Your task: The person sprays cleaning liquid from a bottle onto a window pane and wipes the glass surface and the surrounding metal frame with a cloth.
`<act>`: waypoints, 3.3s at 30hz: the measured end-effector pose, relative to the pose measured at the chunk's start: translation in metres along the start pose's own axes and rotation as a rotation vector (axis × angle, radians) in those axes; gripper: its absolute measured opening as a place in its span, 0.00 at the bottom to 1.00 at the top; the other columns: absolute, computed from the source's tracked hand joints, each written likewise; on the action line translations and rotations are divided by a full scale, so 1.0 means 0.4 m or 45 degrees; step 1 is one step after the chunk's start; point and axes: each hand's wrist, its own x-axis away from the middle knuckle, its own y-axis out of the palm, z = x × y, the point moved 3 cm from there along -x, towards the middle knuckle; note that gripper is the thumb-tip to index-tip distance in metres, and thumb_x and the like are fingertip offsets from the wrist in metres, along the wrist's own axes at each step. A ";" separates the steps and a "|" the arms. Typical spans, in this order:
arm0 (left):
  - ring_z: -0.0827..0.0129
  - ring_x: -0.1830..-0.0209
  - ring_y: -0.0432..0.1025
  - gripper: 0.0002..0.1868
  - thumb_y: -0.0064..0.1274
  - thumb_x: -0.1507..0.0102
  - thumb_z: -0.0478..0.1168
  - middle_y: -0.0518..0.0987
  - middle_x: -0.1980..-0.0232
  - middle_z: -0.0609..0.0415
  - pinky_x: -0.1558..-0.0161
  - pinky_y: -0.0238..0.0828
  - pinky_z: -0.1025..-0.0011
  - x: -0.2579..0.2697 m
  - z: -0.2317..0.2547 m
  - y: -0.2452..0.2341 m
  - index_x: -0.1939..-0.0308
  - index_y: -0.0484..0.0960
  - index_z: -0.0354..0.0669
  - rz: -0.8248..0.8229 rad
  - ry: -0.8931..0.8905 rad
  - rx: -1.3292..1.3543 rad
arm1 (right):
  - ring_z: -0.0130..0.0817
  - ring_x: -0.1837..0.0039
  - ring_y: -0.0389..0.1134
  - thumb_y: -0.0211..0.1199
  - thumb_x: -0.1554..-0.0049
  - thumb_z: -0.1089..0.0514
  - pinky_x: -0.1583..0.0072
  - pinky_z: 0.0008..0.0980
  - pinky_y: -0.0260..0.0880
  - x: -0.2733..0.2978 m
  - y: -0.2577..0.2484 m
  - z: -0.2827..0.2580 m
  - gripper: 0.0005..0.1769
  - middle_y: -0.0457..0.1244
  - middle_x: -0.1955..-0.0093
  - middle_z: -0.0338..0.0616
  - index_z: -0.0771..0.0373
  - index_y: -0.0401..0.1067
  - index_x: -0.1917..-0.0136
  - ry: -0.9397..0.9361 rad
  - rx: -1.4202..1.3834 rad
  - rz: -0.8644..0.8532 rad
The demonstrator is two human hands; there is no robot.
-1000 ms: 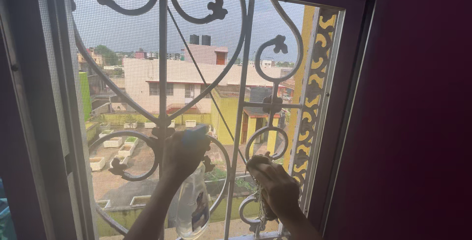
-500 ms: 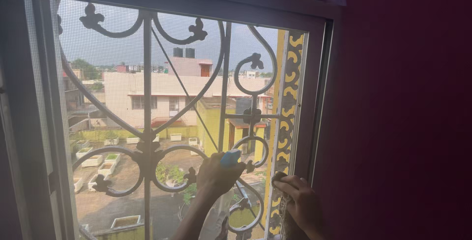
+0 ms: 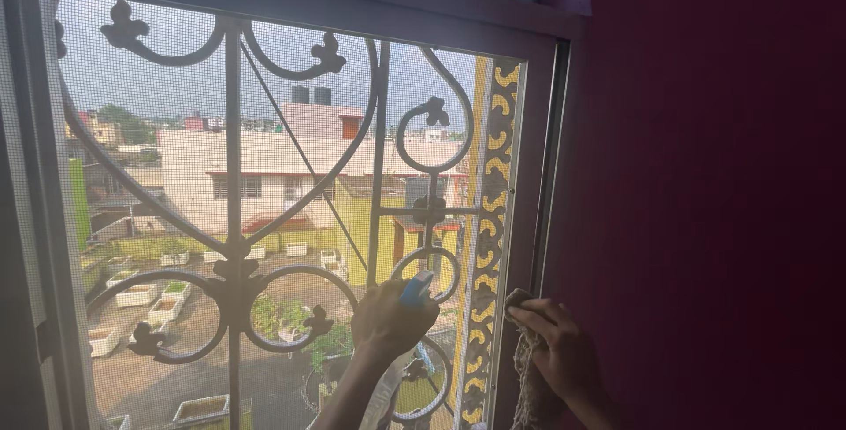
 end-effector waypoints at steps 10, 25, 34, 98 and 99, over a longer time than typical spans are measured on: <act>0.49 0.68 0.80 0.20 0.48 0.44 0.53 0.84 0.67 0.49 0.63 0.76 0.51 -0.036 -0.039 -0.107 0.50 0.84 0.63 0.286 0.222 -0.046 | 0.39 0.42 0.71 0.62 0.60 0.78 0.44 0.34 0.77 -0.208 0.050 -0.157 0.36 0.67 0.42 0.36 0.52 0.77 0.41 -0.182 -0.034 0.063; 0.51 0.71 0.81 0.19 0.61 0.49 0.54 0.84 0.73 0.45 0.63 0.77 0.55 -0.151 -0.160 -0.059 0.71 0.85 0.42 0.330 0.080 0.232 | 0.43 0.42 0.69 0.69 0.61 0.72 0.43 0.40 0.75 -0.170 0.252 -0.199 0.42 0.66 0.42 0.42 0.50 0.73 0.33 -0.210 0.082 0.149; 0.47 0.72 0.78 0.16 0.57 0.43 0.54 0.82 0.74 0.45 0.65 0.74 0.52 -0.146 -0.157 -0.049 0.66 0.87 0.47 0.351 0.277 -0.018 | 0.43 0.41 0.70 0.70 0.65 0.67 0.45 0.42 0.75 0.031 0.301 -0.179 0.42 0.66 0.42 0.35 0.47 0.74 0.35 -0.309 0.237 -0.001; 0.55 0.75 0.80 0.17 0.61 0.49 0.53 0.84 0.76 0.47 0.66 0.77 0.59 -0.142 -0.170 -0.046 0.72 0.87 0.43 0.369 0.134 0.194 | 0.42 0.41 0.67 0.66 0.56 0.74 0.38 0.38 0.72 -0.259 0.233 -0.213 0.36 0.67 0.40 0.37 0.51 0.75 0.35 -0.257 0.106 0.338; 0.55 0.76 0.80 0.16 0.61 0.49 0.53 0.83 0.76 0.47 0.67 0.77 0.59 -0.139 -0.168 -0.046 0.73 0.87 0.43 0.382 0.164 0.201 | 0.43 0.41 0.67 0.67 0.57 0.73 0.39 0.38 0.72 -0.240 0.239 -0.208 0.37 0.67 0.41 0.37 0.51 0.75 0.35 -0.242 0.101 0.288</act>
